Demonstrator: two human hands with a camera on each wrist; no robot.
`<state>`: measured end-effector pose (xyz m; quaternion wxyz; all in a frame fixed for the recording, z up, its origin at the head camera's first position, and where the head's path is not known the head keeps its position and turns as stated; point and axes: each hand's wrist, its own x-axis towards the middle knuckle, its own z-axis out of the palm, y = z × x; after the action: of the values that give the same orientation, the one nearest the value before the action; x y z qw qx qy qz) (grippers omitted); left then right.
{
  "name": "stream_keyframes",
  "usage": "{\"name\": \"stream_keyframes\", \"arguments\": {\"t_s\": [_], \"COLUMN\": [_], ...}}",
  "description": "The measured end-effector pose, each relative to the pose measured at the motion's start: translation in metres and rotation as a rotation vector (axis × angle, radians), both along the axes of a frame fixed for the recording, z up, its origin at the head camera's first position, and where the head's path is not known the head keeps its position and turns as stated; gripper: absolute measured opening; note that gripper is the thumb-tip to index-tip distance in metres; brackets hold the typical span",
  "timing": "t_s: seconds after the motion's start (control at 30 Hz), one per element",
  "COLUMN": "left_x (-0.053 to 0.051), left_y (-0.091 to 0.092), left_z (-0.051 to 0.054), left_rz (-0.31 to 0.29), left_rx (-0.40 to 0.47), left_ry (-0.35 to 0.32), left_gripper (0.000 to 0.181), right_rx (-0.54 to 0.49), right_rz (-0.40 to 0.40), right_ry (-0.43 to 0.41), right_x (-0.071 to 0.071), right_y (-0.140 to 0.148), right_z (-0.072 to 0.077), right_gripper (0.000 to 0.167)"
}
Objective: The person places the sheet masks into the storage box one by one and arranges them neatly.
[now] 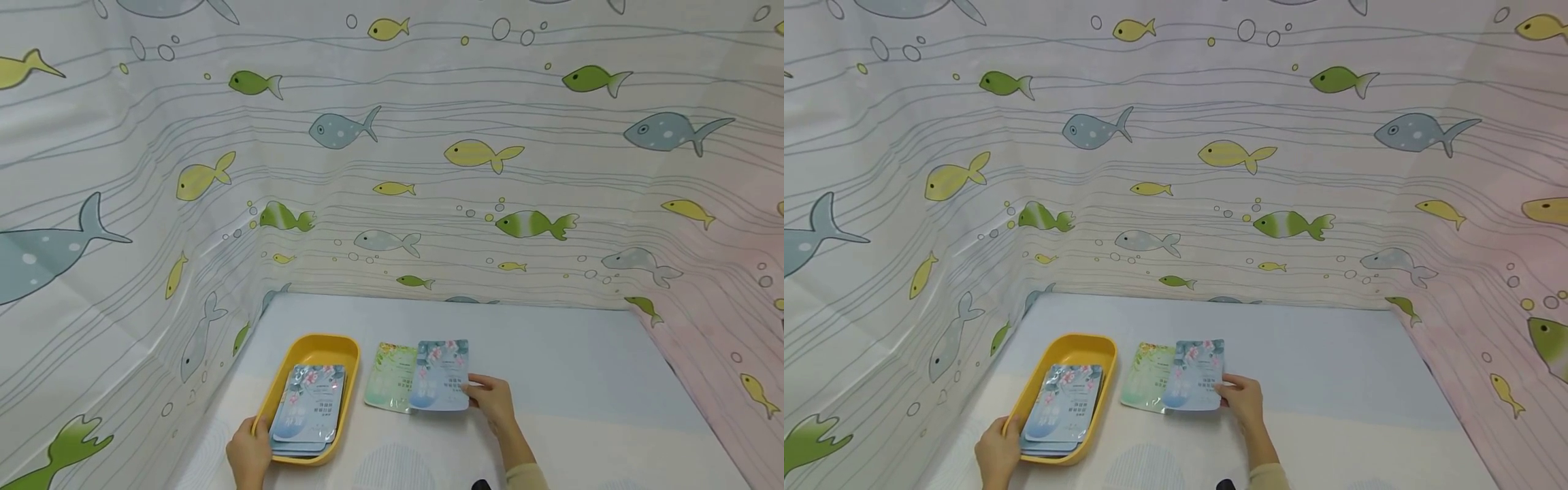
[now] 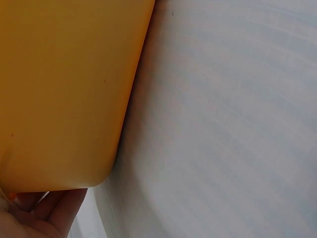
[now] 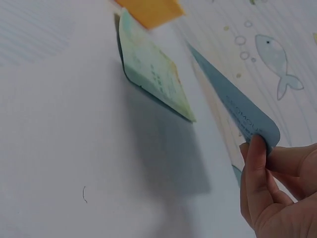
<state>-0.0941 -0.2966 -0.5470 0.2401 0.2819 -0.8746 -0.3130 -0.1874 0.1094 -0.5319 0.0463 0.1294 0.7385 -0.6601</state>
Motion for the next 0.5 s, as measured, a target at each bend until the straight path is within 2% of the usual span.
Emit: {"name": "stream_keyframes", "arguments": {"t_s": [0.17, 0.5], "left_x": [0.001, -0.002], "left_y": [0.000, 0.001], "left_z": [0.001, 0.000], "left_rz": [0.002, 0.010], "left_rx": [0.004, 0.023], "left_ry": [-0.006, -0.031], "left_gripper": [0.024, 0.024], "right_rx": [-0.012, -0.057], "right_rz": [0.006, 0.041], "right_ry": [0.001, 0.056], "right_x": [0.001, -0.001], "right_y": [-0.003, -0.017], "right_z": [0.005, 0.010], "right_gripper": [0.038, 0.036]}}
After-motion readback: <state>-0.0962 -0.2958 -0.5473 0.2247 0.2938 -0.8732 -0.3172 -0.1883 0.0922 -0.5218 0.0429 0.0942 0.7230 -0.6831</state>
